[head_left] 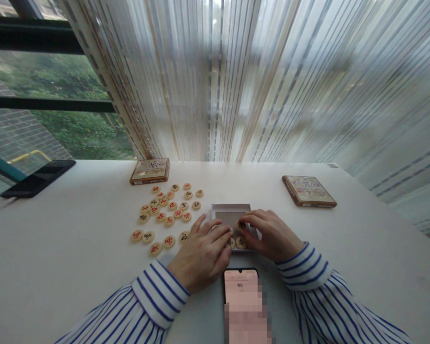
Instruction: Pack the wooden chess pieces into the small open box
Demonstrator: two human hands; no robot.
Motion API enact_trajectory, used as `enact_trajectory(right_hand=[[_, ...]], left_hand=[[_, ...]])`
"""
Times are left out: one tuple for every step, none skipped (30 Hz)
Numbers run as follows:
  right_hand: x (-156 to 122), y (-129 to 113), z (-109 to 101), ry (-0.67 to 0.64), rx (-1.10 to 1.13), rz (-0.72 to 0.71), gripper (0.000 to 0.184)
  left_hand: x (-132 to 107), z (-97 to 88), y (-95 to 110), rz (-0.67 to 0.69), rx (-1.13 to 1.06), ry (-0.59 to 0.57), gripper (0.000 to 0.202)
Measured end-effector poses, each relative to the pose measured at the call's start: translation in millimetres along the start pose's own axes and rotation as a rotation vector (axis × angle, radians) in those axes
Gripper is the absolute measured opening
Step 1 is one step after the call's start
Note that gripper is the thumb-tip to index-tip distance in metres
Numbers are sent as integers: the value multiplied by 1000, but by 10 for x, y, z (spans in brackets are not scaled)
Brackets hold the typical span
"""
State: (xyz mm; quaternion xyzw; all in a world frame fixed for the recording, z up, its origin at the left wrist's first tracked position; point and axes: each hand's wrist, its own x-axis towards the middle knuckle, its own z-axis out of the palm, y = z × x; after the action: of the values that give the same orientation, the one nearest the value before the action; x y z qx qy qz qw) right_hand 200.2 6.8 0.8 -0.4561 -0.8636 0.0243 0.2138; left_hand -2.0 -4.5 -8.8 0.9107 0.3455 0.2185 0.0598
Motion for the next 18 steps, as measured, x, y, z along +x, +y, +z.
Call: enact_trajectory(right_hand=[[0,-1,0,-9,-3,3,13],[-1,-2,-2,-17,-6,6,11],[-1,-2,-5,-24,-8,7,9],[-1,-2,-8,-30,-11,9,8],[-2,-1,-11,-35,-14,9,8],[-2,-1,-14,-40,-19,8,8],[-3,-1,-16,-45,-25,6,8],[-3,-2,-16,-47,-32,4,8],[-4,-1,-15,-47,-39,2,8],[-5,-1,-13,-45,-44,-2,8],[-6,0,-10,-43,-46,-9,8],[-7,1,-7,-41,-46,-15,8],[-8,2,-3,-40,-45,-21,8],[-9,3,-1,-39,-45,-26,8],[-9,4,1,-41,-46,-30,9],[-10,5,2,-44,-48,-31,10],[-10,5,2,-48,-48,-31,10],[-10,4,1,-51,-46,-29,10]], left_hand=[[-1,-3,0,2,-3,6,33],[-1,-7,0,1,-5,12,33],[-1,-11,-1,-1,-8,16,32],[-2,-14,-3,-6,-9,21,32],[-2,-17,-6,-12,-9,28,32],[-3,-18,-10,-18,-8,38,31],[-5,-18,-16,-24,-7,49,31],[-6,-18,-22,-30,-6,59,31],[-8,-17,-28,-38,-5,67,31],[-10,-17,-34,-45,-5,71,31],[-11,-17,-40,-52,-5,73,31],[-12,-18,-45,-59,-4,73,31],[-12,-21,-49,-64,0,74,31],[-12,-24,-52,-66,4,75,31],[-12,-27,-53,-68,8,75,31],[-11,-30,-54,-70,12,74,30],[-11,-33,-54,-72,15,71,30],[-11,-35,-53,-75,15,69,30]])
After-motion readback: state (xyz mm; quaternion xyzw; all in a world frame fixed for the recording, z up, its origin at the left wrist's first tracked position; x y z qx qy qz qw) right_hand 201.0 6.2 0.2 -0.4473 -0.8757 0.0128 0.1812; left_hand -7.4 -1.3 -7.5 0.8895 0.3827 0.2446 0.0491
